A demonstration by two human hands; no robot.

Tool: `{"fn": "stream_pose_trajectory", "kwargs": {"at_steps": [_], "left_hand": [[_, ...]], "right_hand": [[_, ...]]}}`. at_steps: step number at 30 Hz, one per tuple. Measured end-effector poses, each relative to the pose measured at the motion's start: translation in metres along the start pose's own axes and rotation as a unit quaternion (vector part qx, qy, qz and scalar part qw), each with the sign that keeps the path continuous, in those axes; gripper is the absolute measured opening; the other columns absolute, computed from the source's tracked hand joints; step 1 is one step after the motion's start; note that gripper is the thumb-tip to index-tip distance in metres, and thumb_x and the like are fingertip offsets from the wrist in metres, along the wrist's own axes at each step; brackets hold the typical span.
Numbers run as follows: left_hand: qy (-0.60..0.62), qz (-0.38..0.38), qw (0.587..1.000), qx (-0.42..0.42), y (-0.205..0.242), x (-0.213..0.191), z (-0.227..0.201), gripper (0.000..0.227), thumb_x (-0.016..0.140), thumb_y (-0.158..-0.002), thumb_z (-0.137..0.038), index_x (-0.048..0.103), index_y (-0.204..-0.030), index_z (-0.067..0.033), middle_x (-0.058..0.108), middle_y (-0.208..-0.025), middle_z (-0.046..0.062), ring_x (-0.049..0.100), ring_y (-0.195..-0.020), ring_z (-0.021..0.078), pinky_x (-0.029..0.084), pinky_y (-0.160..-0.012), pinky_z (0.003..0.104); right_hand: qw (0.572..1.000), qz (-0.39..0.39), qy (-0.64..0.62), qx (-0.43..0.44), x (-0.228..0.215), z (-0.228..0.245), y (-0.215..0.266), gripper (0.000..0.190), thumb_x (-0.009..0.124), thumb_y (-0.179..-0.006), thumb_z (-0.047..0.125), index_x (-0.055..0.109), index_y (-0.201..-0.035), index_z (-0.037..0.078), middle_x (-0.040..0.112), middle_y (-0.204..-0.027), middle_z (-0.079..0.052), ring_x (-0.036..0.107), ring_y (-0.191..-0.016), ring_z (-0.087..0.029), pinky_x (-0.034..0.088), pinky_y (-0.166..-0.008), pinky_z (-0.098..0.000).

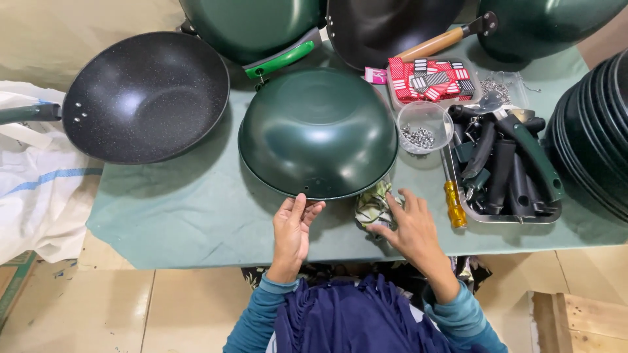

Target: Assembling handles onto various woks using a screwdriver in a stockroom environment.

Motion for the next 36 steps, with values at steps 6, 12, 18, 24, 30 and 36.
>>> {"fn": "stream_pose_trajectory", "kwargs": {"at_steps": [6, 12, 18, 24, 30, 36], "left_hand": [[-0.004, 0.002, 1.000, -0.001, -0.001, -0.005, 0.006, 0.021, 0.060, -0.103, -0.013, 0.064, -0.108, 0.0068, 0.075, -0.096, 0.029, 0.077, -0.088, 0.0334, 0.065, -0.084, 0.031], [-0.003, 0.003, 1.000, -0.026, 0.009, 0.006, -0.007, 0.027, 0.059, -0.104, -0.021, 0.066, -0.102, 0.0043, 0.076, -0.095, 0.026, 0.078, -0.088, 0.0328, 0.066, -0.082, 0.032], [-0.031, -0.014, 0.999, -0.029, -0.004, -0.021, 0.016, 0.028, 0.062, -0.103, -0.024, 0.069, -0.101, 0.0031, 0.076, -0.096, 0.022, 0.078, -0.086, 0.0286, 0.066, -0.082, 0.030], [-0.140, -0.049, 0.989, -0.011, -0.007, -0.035, 0.027, 0.031, 0.068, -0.100, -0.031, 0.069, -0.083, -0.0050, 0.064, -0.068, 0.004, 0.063, -0.058, 0.0101, 0.056, -0.054, 0.017], [-0.209, -0.070, 0.974, 0.046, 0.008, -0.022, 0.015, 0.032, 0.071, -0.099, -0.032, 0.072, -0.079, -0.0064, 0.052, -0.069, 0.002, 0.053, -0.061, 0.0107, 0.048, -0.051, 0.019], [-0.215, -0.085, 0.971, 0.058, -0.005, -0.038, 0.040, 0.029, 0.070, -0.099, -0.029, 0.071, -0.077, -0.0104, 0.053, -0.060, 0.001, 0.052, -0.047, 0.0127, 0.042, -0.042, 0.022]], "right_hand": [[0.995, 0.020, -0.092, 0.036, 0.033, -0.009, 0.007, 0.056, 0.076, -0.088, 0.024, 0.061, -0.139, 0.003, 0.060, -0.124, -0.018, 0.062, -0.114, -0.038, 0.058, -0.089, -0.0451], [0.965, -0.055, -0.254, 0.009, 0.050, 0.025, 0.009, 0.028, 0.077, -0.088, 0.027, 0.073, -0.112, 0.015, 0.070, -0.095, -0.007, 0.072, -0.089, -0.030, 0.057, -0.077, -0.0394], [0.967, -0.125, -0.207, -0.076, 0.061, 0.072, 0.004, 0.021, 0.080, -0.085, 0.037, 0.073, -0.095, 0.020, 0.061, -0.079, 0.004, 0.062, -0.079, -0.020, 0.051, -0.073, -0.0311], [0.919, -0.021, -0.384, 0.086, 0.071, 0.080, 0.001, 0.024, 0.082, -0.086, 0.022, 0.071, -0.102, 0.008, 0.072, -0.087, -0.015, 0.073, -0.084, -0.035, 0.058, -0.067, -0.0409], [0.859, 0.017, -0.480, 0.178, 0.071, 0.094, -0.001, 0.019, 0.084, -0.085, 0.020, 0.077, -0.099, 0.009, 0.079, -0.084, -0.014, 0.078, -0.079, -0.024, 0.063, -0.064, -0.0317], [0.850, 0.019, -0.488, 0.197, 0.060, 0.102, -0.003, 0.018, 0.084, -0.085, 0.018, 0.078, -0.097, 0.006, 0.080, -0.082, -0.015, 0.075, -0.071, -0.021, 0.062, -0.060, -0.0345]]}}
Point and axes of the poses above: each hand's wrist, its own y-axis away from the middle knuckle, its own x-axis out of the palm, z = x × y, the point moved 3 cm from there along -y, towards the middle knuckle
